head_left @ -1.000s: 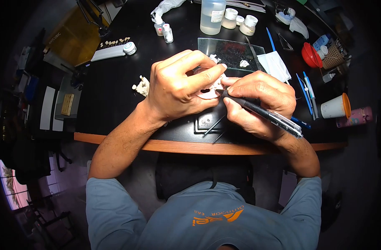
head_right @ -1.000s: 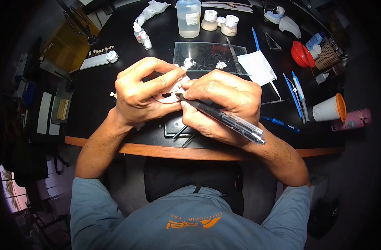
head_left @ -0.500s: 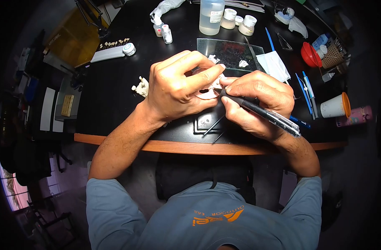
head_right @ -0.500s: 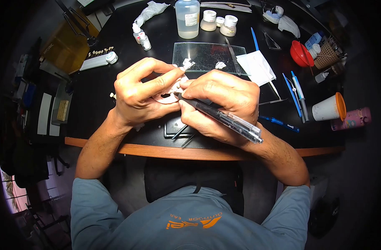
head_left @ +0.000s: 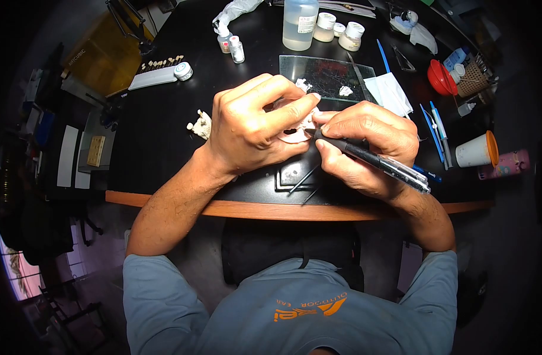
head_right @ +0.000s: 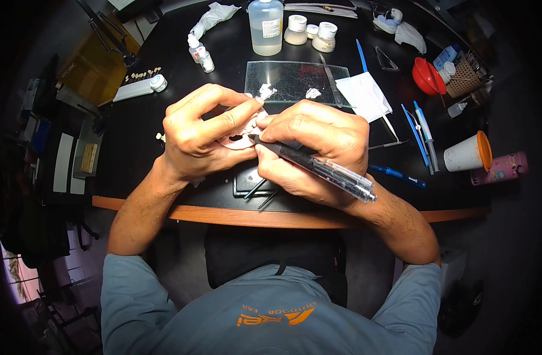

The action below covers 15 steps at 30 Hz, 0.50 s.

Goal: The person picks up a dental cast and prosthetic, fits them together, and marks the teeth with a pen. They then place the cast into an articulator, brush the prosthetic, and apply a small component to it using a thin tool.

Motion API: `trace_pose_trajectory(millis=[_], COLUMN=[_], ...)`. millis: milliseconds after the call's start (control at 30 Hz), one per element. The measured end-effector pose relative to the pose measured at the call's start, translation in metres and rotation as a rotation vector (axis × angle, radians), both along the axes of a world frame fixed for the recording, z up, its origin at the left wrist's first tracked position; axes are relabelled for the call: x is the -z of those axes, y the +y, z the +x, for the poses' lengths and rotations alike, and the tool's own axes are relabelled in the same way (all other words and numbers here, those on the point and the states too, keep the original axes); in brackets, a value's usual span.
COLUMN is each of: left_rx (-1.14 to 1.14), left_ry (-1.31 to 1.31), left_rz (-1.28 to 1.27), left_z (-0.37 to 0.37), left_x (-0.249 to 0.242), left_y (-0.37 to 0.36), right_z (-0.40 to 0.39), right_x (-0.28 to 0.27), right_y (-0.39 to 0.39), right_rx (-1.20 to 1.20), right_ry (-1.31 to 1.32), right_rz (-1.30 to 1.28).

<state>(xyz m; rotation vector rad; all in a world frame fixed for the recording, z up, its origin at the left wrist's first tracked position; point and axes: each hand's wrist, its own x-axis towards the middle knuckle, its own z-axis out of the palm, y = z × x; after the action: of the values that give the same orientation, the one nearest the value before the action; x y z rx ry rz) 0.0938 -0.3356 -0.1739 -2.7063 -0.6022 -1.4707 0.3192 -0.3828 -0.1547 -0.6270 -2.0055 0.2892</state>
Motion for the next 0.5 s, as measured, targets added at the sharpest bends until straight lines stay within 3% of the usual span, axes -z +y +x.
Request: trace_pose_trajectory(millis=[300,500], left_rx=[0.081,0.033], left_ry=[-0.096,-0.077], left_rz=[-0.171,-0.176], left_z=[0.0026,0.0052], left_x=[0.0,-0.0007], left_y=[0.0004,-0.001], right_z=[-0.0007,-0.0001], right_x=[0.0066,0.0053], right_y=[0.0054,0.0034], right_rx=[-0.071,-0.045], right_ry=[0.243,0.229], right_rz=[-0.117,-0.186])
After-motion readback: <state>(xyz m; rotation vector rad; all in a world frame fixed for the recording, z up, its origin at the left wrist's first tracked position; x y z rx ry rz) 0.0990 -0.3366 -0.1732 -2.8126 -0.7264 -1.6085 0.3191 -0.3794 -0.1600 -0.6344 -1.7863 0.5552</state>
